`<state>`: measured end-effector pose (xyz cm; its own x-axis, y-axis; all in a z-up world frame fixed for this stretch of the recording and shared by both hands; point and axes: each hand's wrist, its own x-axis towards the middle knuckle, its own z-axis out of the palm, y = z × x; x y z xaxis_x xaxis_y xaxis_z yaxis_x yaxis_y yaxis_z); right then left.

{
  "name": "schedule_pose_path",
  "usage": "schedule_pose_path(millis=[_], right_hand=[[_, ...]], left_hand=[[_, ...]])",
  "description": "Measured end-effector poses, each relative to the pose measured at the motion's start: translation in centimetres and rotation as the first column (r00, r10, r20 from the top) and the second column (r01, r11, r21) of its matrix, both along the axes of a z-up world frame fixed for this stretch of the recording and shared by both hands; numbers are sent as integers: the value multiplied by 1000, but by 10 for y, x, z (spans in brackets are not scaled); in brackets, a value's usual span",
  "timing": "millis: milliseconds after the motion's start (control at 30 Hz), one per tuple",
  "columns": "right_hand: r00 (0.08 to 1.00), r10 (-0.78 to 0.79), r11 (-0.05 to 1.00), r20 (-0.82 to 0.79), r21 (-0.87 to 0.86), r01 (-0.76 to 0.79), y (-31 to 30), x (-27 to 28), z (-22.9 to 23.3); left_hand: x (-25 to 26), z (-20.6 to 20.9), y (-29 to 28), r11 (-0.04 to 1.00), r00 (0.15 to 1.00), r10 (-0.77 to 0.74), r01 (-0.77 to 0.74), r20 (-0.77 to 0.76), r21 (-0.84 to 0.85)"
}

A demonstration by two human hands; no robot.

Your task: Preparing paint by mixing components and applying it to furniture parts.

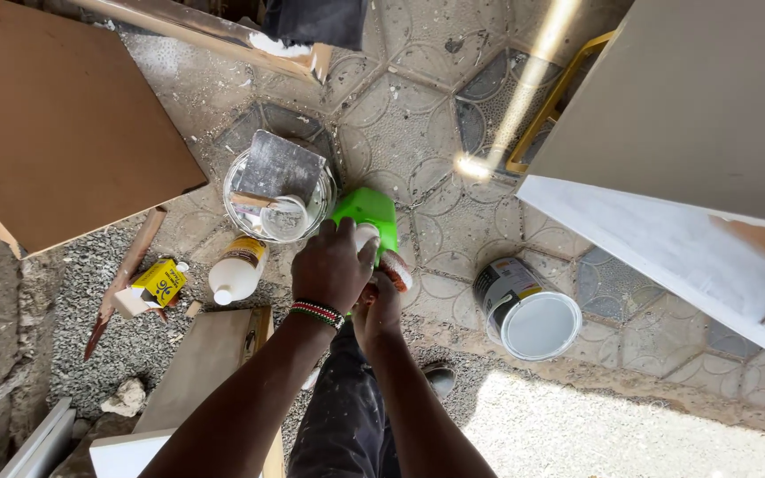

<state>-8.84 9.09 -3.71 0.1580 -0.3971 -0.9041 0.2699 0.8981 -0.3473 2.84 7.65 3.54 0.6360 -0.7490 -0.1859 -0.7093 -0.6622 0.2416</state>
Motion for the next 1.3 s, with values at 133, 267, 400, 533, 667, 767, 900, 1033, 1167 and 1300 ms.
schedule_pose_path(millis=[133,267,400,533,667,767,900,1033,1167,1300], right_hand=[[996,-33,999,78,7,33,-14,23,43],[988,-98,981,120,177,75,19,-18,-51],[988,-3,984,153,178,-25,25,-33,-11],[991,126,976,51,171,-133,12,-73,29],[997,64,995,-31,75,-62,16,-161,-8],[998,57,998,2,31,-57,6,-215,2],[999,26,993,-48,-113,-31,-19,-275,39],[990,49,972,-134,-223,-79,-34,-337,26],[939,8,964,-345,-248,-100,-48,-383,17],[913,-45,978,-405,-204,-42,-62,-439,14]], left_hand=[[-10,-19,8,997,998,-56,57,-21,47],[-4,-26,2,985,984,-130,141,-119,97],[-14,-80,23,972,980,-186,195,-75,129],[-40,-82,39,966,981,-194,192,-5,171],[-68,-51,36,983,967,-139,109,214,147],[-93,-18,18,996,971,-94,90,219,30],[-161,-32,5,983,981,-112,133,160,-125],[-248,-94,10,992,987,-113,106,-114,-72],[-317,-179,30,989,774,128,-54,-620,137],[-345,-202,27,932,674,324,-107,-664,347]])
